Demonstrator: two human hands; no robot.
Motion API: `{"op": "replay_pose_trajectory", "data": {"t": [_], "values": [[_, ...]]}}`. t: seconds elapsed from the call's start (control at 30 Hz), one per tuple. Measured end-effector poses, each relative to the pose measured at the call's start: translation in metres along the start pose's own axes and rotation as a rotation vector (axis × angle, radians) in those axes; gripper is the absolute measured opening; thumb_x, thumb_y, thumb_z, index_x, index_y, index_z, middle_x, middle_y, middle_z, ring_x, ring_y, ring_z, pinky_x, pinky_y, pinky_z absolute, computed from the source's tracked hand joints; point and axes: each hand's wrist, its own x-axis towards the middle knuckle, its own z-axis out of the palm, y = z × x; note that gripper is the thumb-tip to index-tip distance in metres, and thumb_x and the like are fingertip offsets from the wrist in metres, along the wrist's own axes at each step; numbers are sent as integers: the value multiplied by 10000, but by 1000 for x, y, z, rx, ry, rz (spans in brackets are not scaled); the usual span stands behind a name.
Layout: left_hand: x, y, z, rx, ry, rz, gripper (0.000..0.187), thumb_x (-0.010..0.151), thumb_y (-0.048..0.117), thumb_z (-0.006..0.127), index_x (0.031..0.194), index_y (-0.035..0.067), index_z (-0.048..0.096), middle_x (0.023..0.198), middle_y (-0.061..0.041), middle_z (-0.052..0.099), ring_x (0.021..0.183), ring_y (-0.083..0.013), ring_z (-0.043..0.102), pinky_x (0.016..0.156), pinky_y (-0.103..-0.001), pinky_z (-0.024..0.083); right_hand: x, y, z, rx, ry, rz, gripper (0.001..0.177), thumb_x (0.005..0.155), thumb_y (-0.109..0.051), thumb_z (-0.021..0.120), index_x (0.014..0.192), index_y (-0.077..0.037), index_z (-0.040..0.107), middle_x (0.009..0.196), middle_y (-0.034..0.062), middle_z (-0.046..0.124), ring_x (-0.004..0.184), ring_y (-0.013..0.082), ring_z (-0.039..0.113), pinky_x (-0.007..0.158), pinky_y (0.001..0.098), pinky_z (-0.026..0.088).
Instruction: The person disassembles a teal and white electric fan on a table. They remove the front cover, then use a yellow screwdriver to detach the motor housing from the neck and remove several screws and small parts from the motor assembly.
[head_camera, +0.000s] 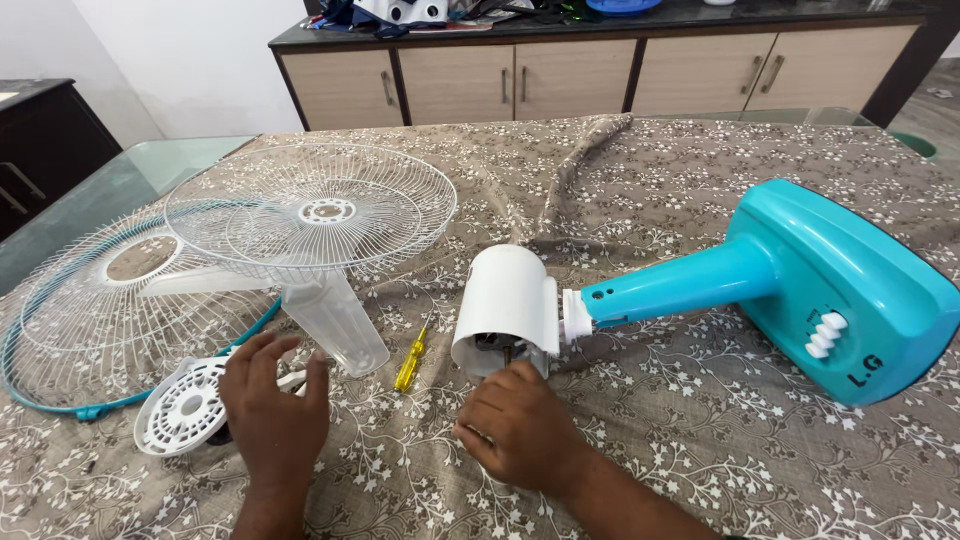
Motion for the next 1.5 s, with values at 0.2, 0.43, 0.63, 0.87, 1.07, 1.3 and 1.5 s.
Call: {"op": "replay_pose_trajectory", "data": {"t": [0.2, 0.43, 0.63, 0.87, 1.07, 1.3, 1.5], "values": [[13, 67, 19, -283, -355, -196, 551, 800, 315, 793, 1284, 121, 617, 1278, -121, 651, 1127, -288, 661, 933, -455, 531, 1, 12, -25, 25, 278, 125, 154, 921, -243, 736, 829, -124, 703, 853, 36, 744, 842, 183, 697, 813, 390, 493], [7, 148, 46, -396, -556, 142, 978, 629, 400, 930, 1459, 141, 483, 1554, -257, 365, 1399, -489, 394, 1058, -584, 381, -26, 62, -15, 530, 925, 1028, 240, 1002, -262, 664, 1063, -49, 571, 909, 59, 612, 766, 154, 574, 670, 302, 495], [-8, 148, 67, -407, -449, 241, 913, 628, 441, 926, 1418, 195, 539, 1543, -271, 377, 1381, -481, 426, 1069, -581, 405, -35, 94, -11, 1200, 1094, 1493, 550, 936, -475, 640, 1319, -86, 569, 1121, 104, 601, 963, 223, 615, 840, 394, 505], [-20, 128, 85, -472, -424, 137, 439, 982, 276, 660, 1413, 209, 606, 1580, -149, 492, 1391, -388, 538, 1078, -484, 492, -15, 128, -25, 1493, 1048, 1359, 580, 874, -502, 696, 1264, -93, 567, 1125, 97, 665, 1042, 283, 646, 963, 503, 507], [-22, 120, 96, -576, -454, -35, 380, 1031, 295, 529, 1389, 230, 636, 1562, -125, 522, 1333, -334, 599, 1070, -419, 546, -35, 139, -20, 1600, 902, 1121, 395, 863, -284, 752, 1163, -83, 591, 1139, 145, 727, 1105, 287, 690, 1015, 472, 539], [-22, 110, 102, -664, -354, 89, 451, 1058, 349, 562, 1468, 163, 568, 1557, -182, 548, 1431, -345, 564, 1154, -424, 475, -36, 140, -14, 1577, 1010, 1127, 397, 809, -235, 780, 1140, -108, 604, 1135, 163, 740, 1124, 300, 707, 1052, 454, 555], [-21, 107, 104, -1032, -634, -233, 985, 891, 471, 679, 1630, 51, 181, 1637, -272, 346, 1467, -365, 453, 1163, -441, 408, -37, 137, -16, 1601, 1050, 1022, 417, 832, -292, 818, 1144, -113, 607, 1114, 111, 703, 1127, 301, 698, 1040, 491, 548]]}}
